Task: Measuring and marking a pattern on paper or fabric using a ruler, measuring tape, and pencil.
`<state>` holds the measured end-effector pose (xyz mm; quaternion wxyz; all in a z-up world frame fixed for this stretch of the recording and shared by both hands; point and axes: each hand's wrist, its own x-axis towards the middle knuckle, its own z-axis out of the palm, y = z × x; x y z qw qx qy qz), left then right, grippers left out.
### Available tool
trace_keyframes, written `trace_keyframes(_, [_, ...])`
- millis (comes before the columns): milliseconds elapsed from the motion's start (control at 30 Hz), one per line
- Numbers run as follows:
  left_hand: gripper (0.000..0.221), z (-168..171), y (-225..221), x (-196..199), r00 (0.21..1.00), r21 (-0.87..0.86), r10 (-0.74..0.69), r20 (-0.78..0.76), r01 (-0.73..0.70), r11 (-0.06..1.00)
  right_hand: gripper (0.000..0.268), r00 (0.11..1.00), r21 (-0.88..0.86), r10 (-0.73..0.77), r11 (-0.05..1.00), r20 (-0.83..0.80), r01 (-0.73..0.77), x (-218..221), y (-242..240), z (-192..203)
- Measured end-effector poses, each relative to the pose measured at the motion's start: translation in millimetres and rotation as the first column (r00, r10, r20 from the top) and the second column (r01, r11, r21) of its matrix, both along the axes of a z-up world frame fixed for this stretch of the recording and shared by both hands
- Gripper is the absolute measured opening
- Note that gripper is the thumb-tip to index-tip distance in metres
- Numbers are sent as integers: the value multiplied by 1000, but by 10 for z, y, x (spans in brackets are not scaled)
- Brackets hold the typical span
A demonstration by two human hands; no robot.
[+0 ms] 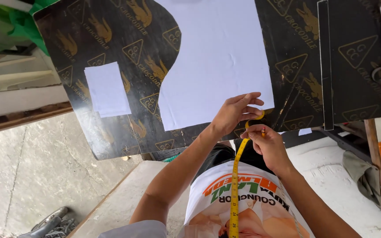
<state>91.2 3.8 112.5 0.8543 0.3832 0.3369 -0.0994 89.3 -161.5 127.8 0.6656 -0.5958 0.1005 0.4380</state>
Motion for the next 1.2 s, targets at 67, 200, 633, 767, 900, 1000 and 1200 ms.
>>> trace_keyframes(67, [42,-209,-34,-25,995,160,-53,-85,66,985,13,1000,-47,3,999,13,-2,6,17,-22])
trace_keyframes(200, [40,-354,5,-172,944,703,-103,-313,304,643,13,997,-157,31,987,71,-19,62,85,52])
trace_keyframes(633, [27,-707,287,373,935,594,-297,-194,353,723,31,932,-183,164,977,323,-109,222,152,-89])
trace_keyframes(767, [20,-957,466,643,805,796,-359,-472,564,218,31,985,-247,-39,966,171,81,598,103,-251])
trace_keyframes(900, [18,-880,513,798,770,807,-379,-513,583,93,70,947,-351,-9,928,320,127,853,-25,-499])
trace_keyframes(1000, [18,-903,499,870,789,819,-374,-487,561,119,63,887,-236,-15,962,461,139,954,20,-603])
trace_keyframes(1200, [20,-944,489,884,799,849,-369,-475,526,46,19,209,-284,290,957,934,-56,1074,228,-778])
